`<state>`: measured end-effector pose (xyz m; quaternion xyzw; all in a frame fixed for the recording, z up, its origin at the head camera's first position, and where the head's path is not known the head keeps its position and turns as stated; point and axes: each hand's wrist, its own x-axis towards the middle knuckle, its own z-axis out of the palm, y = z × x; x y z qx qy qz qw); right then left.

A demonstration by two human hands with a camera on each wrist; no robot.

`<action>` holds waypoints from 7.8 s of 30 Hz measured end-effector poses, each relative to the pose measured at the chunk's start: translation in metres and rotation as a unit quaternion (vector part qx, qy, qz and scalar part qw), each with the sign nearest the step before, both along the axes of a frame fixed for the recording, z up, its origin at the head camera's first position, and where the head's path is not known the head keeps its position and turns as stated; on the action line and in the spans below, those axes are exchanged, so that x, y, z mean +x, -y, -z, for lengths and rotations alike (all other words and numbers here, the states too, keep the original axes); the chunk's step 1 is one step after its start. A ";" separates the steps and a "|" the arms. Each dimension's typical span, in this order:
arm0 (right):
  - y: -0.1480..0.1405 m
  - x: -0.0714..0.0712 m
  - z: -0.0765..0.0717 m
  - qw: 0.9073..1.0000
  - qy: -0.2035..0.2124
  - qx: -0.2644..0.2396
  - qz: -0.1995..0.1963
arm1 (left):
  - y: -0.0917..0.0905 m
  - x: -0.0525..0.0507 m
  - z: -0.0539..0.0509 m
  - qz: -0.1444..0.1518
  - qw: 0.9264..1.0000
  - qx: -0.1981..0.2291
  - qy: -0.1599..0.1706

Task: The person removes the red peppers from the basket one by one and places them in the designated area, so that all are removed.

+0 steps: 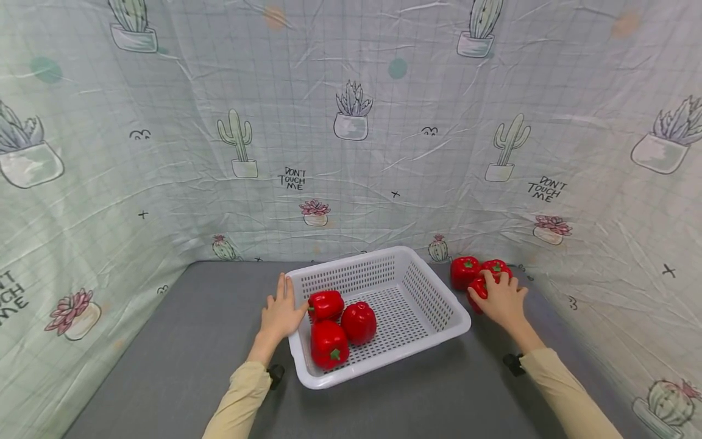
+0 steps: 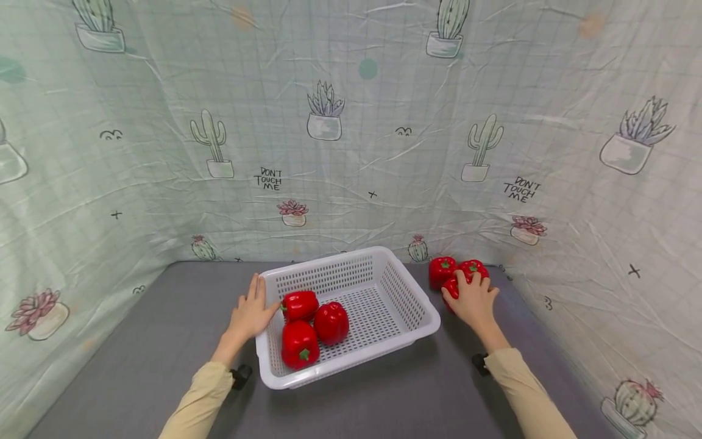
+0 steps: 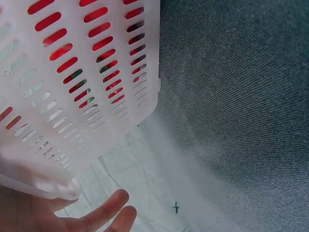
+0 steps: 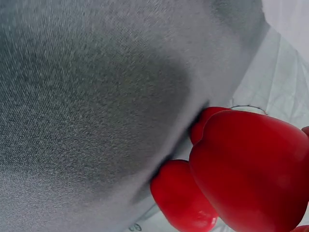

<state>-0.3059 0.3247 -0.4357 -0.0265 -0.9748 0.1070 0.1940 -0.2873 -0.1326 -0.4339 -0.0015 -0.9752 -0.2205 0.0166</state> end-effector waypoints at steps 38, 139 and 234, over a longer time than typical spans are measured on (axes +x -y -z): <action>-0.013 0.000 0.012 0.993 0.102 0.008 -0.062 | 0.002 0.001 0.001 -0.001 1.000 0.006 -0.010; 0.122 0.009 -0.101 0.925 -0.103 0.119 -0.347 | 0.001 0.000 0.000 0.002 1.000 0.006 -0.010; 0.274 -0.028 -0.020 0.840 0.059 0.297 -0.449 | 0.000 0.001 0.000 -0.001 1.000 0.011 -0.007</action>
